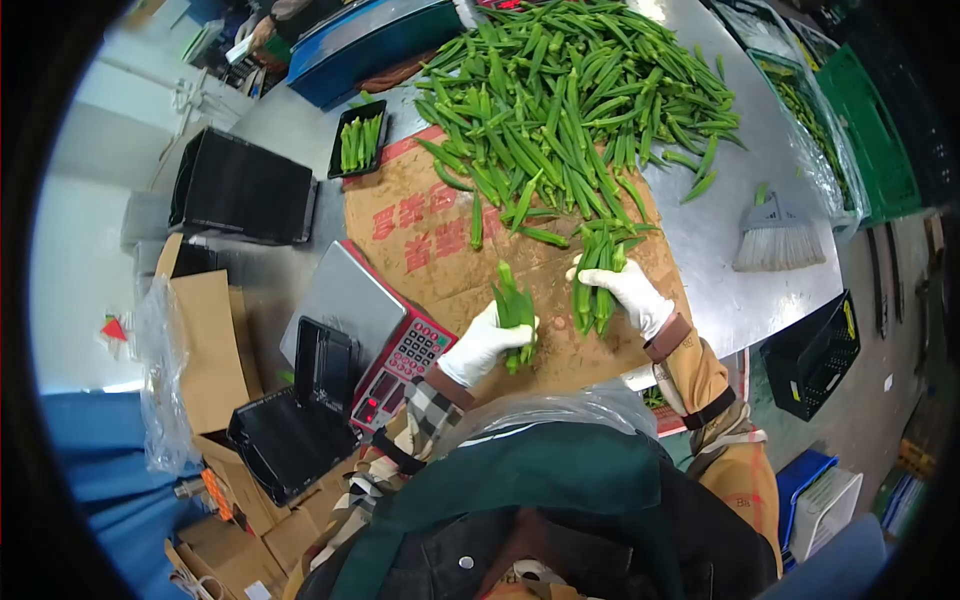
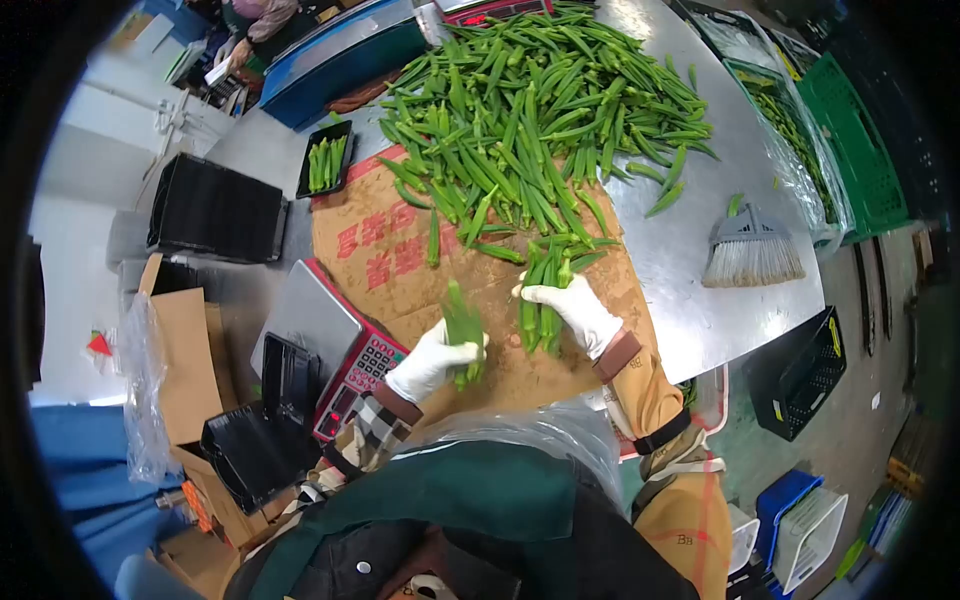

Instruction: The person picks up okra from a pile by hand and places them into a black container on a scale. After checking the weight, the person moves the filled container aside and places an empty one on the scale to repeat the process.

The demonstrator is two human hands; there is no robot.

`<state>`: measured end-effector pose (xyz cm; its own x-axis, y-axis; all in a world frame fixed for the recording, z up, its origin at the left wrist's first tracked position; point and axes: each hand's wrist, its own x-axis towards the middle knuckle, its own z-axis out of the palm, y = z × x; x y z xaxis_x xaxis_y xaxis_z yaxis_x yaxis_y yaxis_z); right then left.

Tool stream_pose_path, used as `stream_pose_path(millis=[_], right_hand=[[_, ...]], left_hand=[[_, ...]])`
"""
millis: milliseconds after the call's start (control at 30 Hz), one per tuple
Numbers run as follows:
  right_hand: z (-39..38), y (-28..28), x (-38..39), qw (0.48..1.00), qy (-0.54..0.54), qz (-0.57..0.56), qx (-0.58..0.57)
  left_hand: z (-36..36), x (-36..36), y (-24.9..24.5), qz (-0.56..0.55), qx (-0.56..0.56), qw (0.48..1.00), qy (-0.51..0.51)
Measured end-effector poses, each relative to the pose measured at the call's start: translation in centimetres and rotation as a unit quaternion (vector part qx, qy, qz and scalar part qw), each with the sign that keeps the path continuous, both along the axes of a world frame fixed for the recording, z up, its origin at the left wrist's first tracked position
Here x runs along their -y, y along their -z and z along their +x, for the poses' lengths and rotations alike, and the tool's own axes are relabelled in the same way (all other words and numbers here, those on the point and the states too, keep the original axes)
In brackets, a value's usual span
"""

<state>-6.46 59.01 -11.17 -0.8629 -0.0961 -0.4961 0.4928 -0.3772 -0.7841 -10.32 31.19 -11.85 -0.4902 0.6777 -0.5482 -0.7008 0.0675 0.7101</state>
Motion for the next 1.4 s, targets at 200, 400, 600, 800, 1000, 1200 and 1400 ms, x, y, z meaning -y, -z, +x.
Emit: stream_pose_path(millis=[200, 400, 600, 800, 1000, 1200, 1400], right_hand=[[1.3, -0.2, 7.0, 0.937, 0.014, -0.339, 0.086], [0.8, -0.2, 11.4, 0.937, -0.011, -0.338, 0.087], [-2.2, -1.7, 22.1, 0.941, -0.028, -0.333, 0.050], [-5.1, -5.7, 36.1, 0.926, -0.069, -0.372, -0.005], [-6.7, -8.7, 40.6, 0.943, -0.217, -0.234, 0.091], [-7.1, -3.7, 34.5, 0.952, -0.224, -0.199, 0.062], [-6.1, 1.7, 27.4, 0.969, -0.128, -0.181, 0.110]], left_hand=[[1.0, 1.0, -4.8, 0.110, -0.026, 0.991, -0.068], [1.4, 5.1, -6.2, 0.075, -0.038, 0.992, -0.093], [0.9, 12.5, -11.5, -0.076, -0.256, 0.955, -0.131], [-0.5, 23.3, -17.2, -0.309, -0.375, 0.866, -0.118], [-0.7, 31.0, -12.7, -0.359, -0.375, 0.837, -0.171], [2.0, 33.8, -11.1, -0.300, -0.415, 0.753, -0.414], [7.3, 30.2, -10.8, -0.293, -0.337, 0.660, -0.604]])
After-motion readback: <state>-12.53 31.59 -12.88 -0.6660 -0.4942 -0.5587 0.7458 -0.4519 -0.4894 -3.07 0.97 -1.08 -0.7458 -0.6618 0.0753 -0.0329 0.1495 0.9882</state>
